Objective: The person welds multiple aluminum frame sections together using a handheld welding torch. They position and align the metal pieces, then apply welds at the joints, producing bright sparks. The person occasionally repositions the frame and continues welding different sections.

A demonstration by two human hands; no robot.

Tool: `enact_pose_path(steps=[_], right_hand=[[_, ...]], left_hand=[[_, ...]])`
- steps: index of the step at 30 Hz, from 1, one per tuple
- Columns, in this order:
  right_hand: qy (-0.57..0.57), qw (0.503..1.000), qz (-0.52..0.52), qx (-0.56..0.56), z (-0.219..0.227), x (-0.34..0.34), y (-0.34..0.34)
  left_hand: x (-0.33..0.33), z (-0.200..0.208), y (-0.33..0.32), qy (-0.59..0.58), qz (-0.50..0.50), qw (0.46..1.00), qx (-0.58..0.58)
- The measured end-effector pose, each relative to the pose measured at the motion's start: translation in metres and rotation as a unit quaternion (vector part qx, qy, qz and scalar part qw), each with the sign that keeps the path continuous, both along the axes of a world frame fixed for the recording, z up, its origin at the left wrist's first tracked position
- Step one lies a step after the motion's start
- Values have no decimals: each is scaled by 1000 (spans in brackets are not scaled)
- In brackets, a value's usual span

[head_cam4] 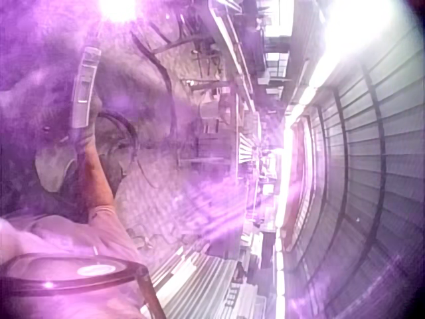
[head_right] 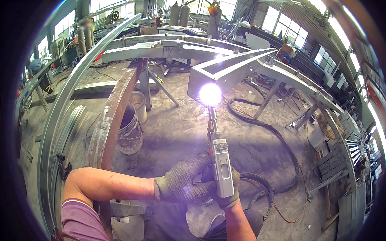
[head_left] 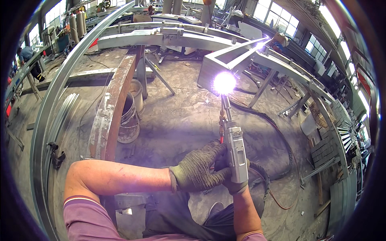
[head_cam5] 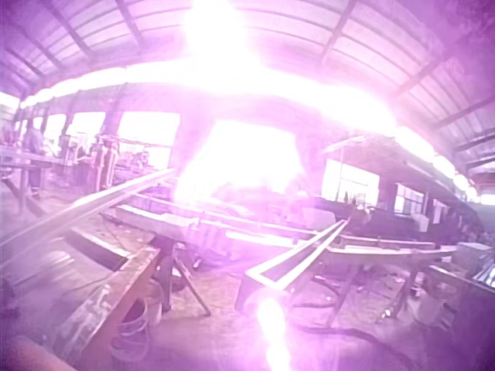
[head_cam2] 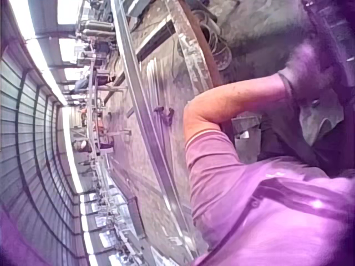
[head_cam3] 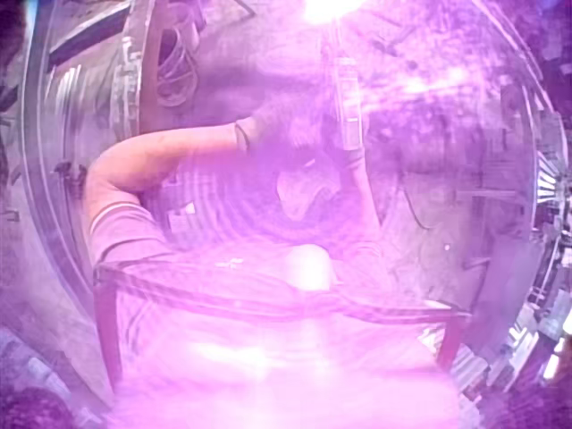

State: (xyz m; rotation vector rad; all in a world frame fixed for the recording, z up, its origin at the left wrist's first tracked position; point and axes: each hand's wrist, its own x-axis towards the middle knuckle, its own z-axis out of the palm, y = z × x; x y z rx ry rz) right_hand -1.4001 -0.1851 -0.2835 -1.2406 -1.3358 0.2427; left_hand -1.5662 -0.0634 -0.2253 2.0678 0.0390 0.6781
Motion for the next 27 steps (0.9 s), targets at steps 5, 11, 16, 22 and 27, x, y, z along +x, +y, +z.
enact_pose_path(steps=[5, 11, 16, 22, 27], right_hand=[[-41, 999, -21, 7, 5, -3, -1], [-25, 1000, 1, 9, 3, 0, -2], [-1, 1000, 5, -3, 2, -2, -3], [47, 999, 10, 5, 1, -4, -3], [-9, 999, 33, -2, -7, 6, -4]], left_hand=[[0, 0, 0, -3, 1, 1000, 5], [0, 1, 0, 7, -5, 1000, 1], [0, -4, 1, -1, -8, 1000, -4], [0, 1, -2, 15, -9, 1000, -6], [-1, -1, -1, 9, -8, 1000, -7]])
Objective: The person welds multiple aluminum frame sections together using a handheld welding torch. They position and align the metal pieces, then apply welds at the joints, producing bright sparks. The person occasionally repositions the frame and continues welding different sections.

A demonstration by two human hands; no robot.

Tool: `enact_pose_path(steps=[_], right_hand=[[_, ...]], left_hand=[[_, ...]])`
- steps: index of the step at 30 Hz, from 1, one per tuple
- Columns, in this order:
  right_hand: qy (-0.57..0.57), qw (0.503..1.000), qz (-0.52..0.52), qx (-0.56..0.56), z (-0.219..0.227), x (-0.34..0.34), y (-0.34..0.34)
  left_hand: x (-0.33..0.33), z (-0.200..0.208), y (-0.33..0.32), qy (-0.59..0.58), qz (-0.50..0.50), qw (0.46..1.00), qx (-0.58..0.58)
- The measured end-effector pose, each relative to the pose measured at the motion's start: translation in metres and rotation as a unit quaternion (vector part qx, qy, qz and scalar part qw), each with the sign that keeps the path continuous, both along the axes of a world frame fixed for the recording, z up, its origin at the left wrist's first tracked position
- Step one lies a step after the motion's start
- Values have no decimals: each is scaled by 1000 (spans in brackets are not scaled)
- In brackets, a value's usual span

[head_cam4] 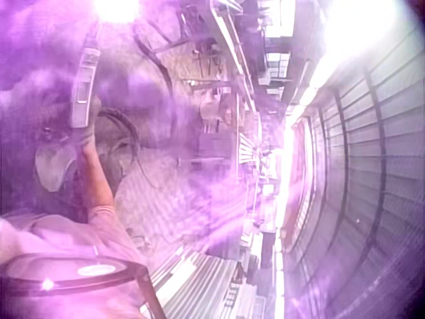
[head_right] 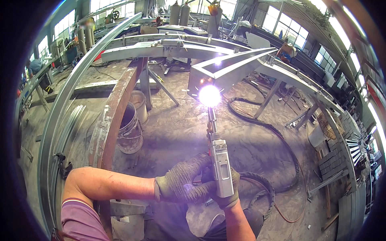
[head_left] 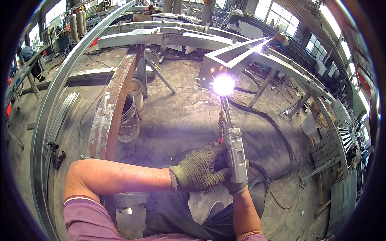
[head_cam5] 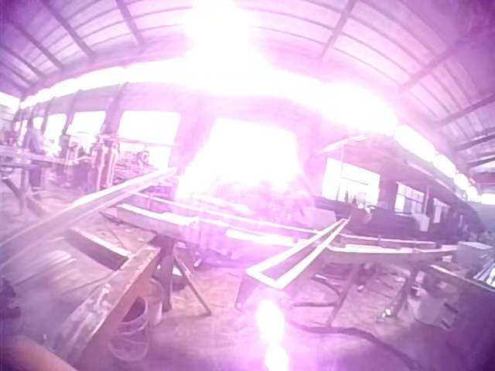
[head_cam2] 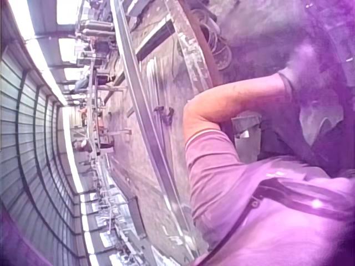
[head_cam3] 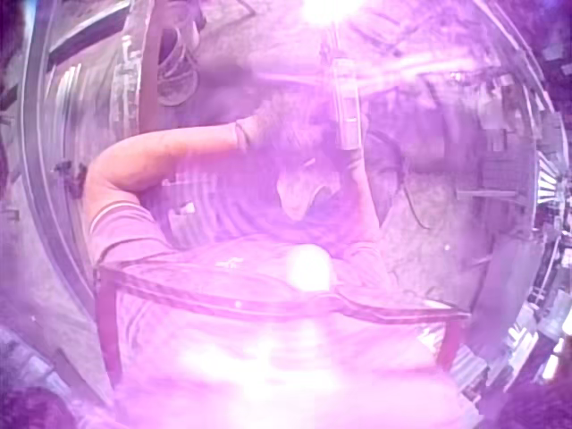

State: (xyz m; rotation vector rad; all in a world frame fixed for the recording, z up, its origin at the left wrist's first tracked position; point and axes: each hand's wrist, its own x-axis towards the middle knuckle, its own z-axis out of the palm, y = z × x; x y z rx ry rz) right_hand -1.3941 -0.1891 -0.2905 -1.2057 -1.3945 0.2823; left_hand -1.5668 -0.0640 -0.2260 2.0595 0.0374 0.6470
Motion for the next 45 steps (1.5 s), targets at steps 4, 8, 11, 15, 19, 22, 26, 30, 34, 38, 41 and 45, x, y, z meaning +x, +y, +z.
enact_pose_path(steps=[4, 8, 11, 15, 19, 22, 26, 30, 34, 38, 41, 45], right_hand=[[0, 999, -32, -4, 2, -4, 1], [-64, 996, -61, 13, -9, 1, 2], [-53, 997, -62, -9, -2, -4, 0], [-23, 999, -36, 8, -5, -3, 1], [-16, 999, -34, -4, 0, -6, 1], [-32, 999, -36, -16, 0, -5, 1], [-83, 994, -70, -11, -10, 4, 0], [-57, 997, -60, -7, -6, -1, 1], [-34, 998, -47, -11, -3, -3, -1], [-75, 996, -57, -6, -3, -1, -1], [-46, 998, -48, -10, -7, -1, -2], [-46, 998, -38, -8, -8, 1, -2]], left_hand=[[-1, -4, 1, -2, 9, 1000, 12], [1, -3, -1, -6, 11, 1000, 5], [1, -4, 0, -9, 11, 1000, 13], [0, -5, -1, 8, 16, 1000, 21], [-3, -6, 0, 35, 16, 999, 17], [-4, -4, 0, 47, 13, 999, 9], [-1, -5, 0, 41, 16, 999, 15], [-1, -7, 0, 48, 20, 999, 5], [-1, -3, -1, 51, 10, 999, 0], [-2, -2, -1, 64, 3, 998, -22], [-1, -6, -2, 37, 19, 999, -9], [-1, -6, -3, 28, 22, 999, -15]])
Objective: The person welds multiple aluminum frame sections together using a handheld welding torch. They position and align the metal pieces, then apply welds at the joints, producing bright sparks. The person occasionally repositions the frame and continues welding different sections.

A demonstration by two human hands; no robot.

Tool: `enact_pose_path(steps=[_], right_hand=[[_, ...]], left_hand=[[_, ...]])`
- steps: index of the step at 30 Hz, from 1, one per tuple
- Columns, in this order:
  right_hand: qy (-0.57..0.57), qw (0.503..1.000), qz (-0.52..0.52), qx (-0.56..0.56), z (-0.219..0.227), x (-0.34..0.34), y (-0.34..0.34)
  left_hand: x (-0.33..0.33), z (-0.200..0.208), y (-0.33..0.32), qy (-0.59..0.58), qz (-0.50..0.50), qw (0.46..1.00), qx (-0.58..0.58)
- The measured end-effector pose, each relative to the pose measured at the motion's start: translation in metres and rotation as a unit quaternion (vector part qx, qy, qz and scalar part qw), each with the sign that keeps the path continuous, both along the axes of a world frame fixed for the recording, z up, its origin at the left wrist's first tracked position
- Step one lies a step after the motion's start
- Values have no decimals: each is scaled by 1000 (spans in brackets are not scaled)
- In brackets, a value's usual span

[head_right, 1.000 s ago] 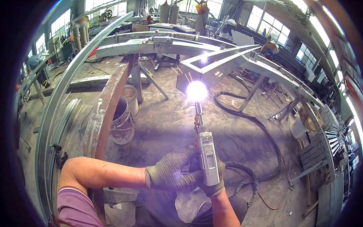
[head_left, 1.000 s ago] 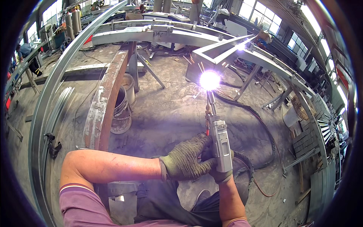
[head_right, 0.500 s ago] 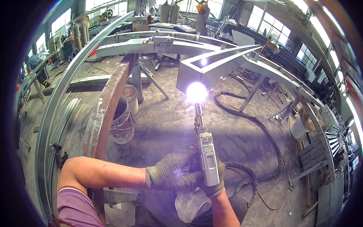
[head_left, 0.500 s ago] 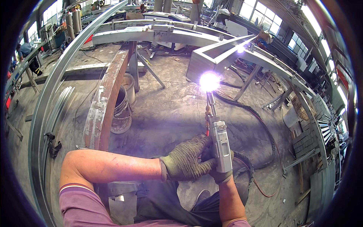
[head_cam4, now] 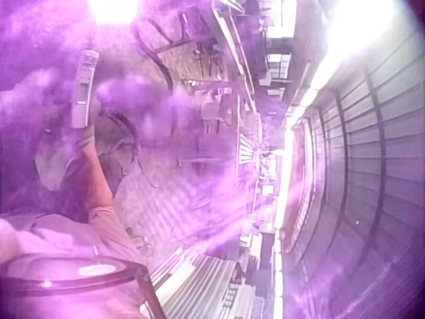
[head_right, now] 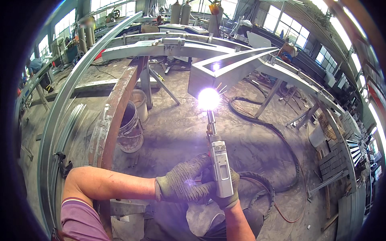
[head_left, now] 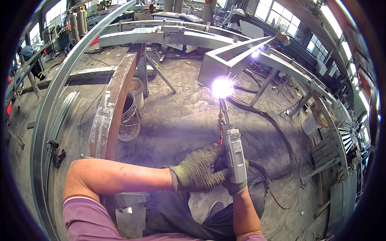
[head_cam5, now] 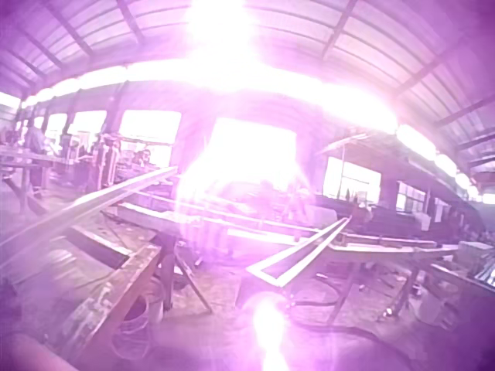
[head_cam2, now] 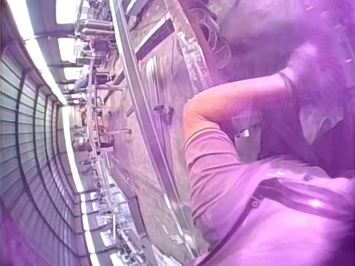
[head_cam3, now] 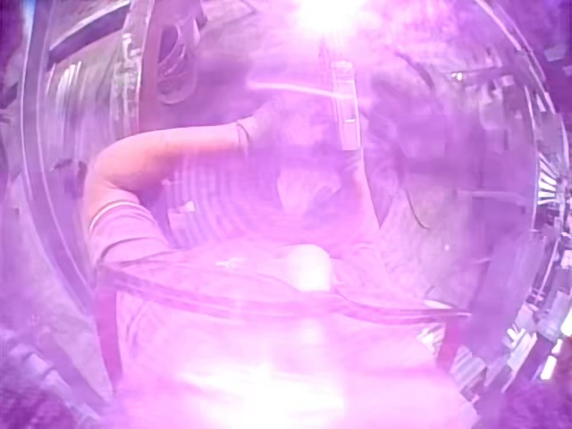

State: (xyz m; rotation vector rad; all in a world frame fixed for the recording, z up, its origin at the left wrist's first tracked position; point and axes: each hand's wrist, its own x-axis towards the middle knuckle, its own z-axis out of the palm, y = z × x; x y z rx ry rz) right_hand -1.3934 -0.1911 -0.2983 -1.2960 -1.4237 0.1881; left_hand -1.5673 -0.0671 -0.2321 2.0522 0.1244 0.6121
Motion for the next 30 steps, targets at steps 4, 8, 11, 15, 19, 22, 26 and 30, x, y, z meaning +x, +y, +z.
enact_pose_path(steps=[4, 8, 11, 15, 19, 22, 26, 30], right_hand=[[7, 1000, -2, -15, -2, 0, -1], [25, 1000, -10, -7, -3, -2, 0], [18, 999, -25, -17, -7, -1, -2], [23, 1000, -16, -11, -5, -3, -2], [7, 1000, -12, -14, -2, -5, -2], [29, 999, -2, -15, -7, -3, -3], [33, 999, 17, -25, -19, 5, -3], [45, 998, 35, -13, -7, -1, -4]], left_hand=[[2, -2, -1, 11, -4, 1000, -19], [1, -1, -1, -4, 2, 1000, 0], [0, 4, -3, 1, -8, 999, -33], [0, 2, -3, 5, 3, 1000, -26], [-1, 5, -2, 6, 5, 1000, -18], [-2, 10, -3, 41, -15, 997, -66], [-2, 7, -2, 18, -3, 999, -32], [0, 3, -2, 29, 2, 999, -23]])
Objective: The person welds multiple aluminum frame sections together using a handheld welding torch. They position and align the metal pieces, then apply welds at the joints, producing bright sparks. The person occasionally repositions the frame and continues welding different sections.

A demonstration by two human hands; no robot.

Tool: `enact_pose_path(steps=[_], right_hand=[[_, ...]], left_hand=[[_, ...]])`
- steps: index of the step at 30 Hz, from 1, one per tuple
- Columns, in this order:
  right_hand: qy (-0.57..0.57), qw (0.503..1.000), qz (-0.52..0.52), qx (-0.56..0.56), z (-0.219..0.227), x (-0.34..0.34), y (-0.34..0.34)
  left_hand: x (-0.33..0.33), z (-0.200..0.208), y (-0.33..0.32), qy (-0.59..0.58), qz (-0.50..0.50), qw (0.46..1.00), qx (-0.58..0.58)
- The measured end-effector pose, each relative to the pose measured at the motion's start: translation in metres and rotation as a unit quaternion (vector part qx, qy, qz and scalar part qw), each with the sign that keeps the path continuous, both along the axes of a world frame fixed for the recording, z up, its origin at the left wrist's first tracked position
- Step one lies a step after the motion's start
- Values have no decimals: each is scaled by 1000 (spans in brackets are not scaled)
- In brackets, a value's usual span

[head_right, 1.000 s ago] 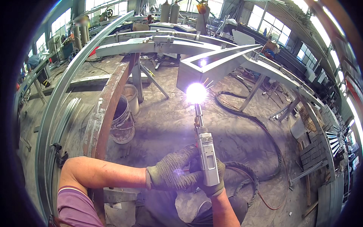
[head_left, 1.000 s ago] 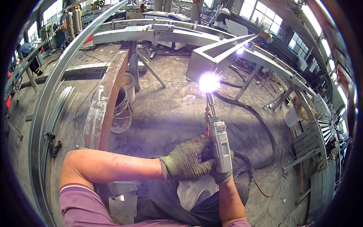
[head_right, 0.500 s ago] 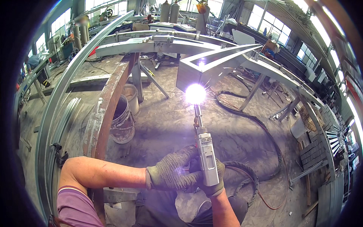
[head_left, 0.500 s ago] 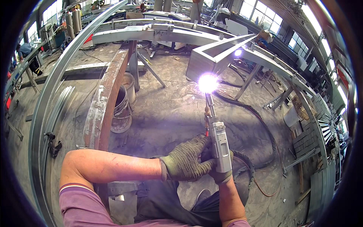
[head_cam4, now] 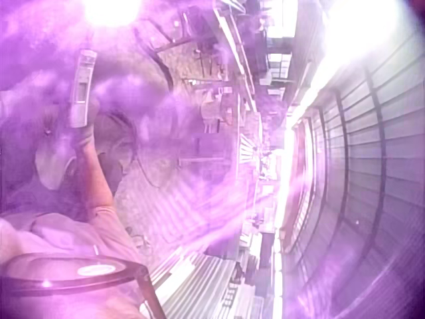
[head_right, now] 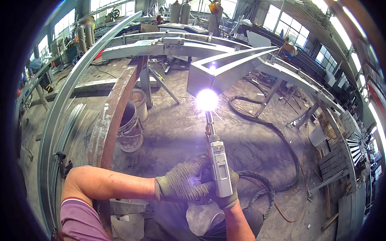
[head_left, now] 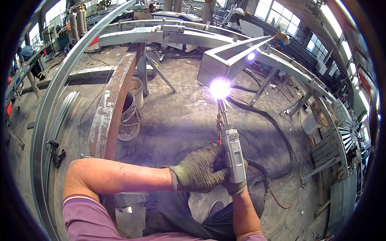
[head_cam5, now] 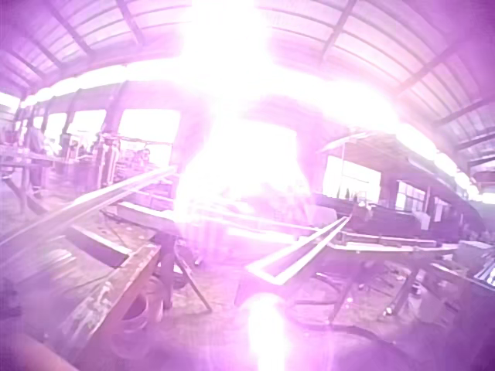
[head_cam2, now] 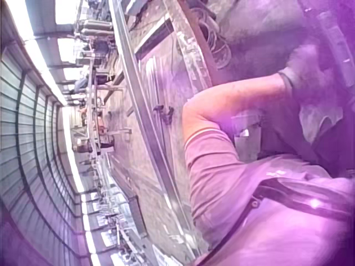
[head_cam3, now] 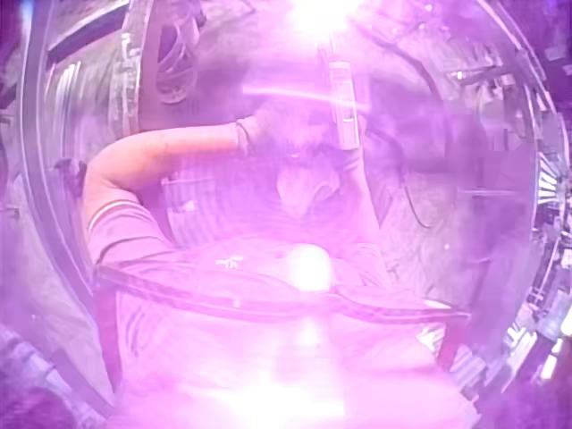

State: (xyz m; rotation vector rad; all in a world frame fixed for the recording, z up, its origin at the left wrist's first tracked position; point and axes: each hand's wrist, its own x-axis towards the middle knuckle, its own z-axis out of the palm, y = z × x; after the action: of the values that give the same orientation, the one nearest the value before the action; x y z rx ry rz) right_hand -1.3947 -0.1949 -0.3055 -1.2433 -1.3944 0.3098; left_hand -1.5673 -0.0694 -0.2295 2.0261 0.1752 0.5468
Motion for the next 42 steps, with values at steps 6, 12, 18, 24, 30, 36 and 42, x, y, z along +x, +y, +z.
enact_pose_path(steps=[6, 12, 18, 24, 30, 36, 42], right_hand=[[-12, 1000, -10, 2, -3, 4, 1], [-19, 999, -34, -12, -3, 0, 0], [-25, 999, -35, -21, -7, 3, -1], [-41, 999, -27, -1, -1, 1, 1], [-8, 1000, -4, -21, -8, 3, 0], [26, 998, -44, -21, -1, -4, 0], [-30, 996, -74, -33, -3, -1, 0]], left_hand=[[1, 0, 0, 9, 0, 1000, -2], [-1, -1, -1, 12, 0, 1000, -14], [-1, 6, -1, 22, 0, 1000, -11], [1, 0, 0, 8, -2, 1000, -10], [1, 2, -1, 20, 6, 1000, -1], [1, 5, -1, 40, 12, 999, -14], [3, -4, -1, 14, 21, 1000, 8]])
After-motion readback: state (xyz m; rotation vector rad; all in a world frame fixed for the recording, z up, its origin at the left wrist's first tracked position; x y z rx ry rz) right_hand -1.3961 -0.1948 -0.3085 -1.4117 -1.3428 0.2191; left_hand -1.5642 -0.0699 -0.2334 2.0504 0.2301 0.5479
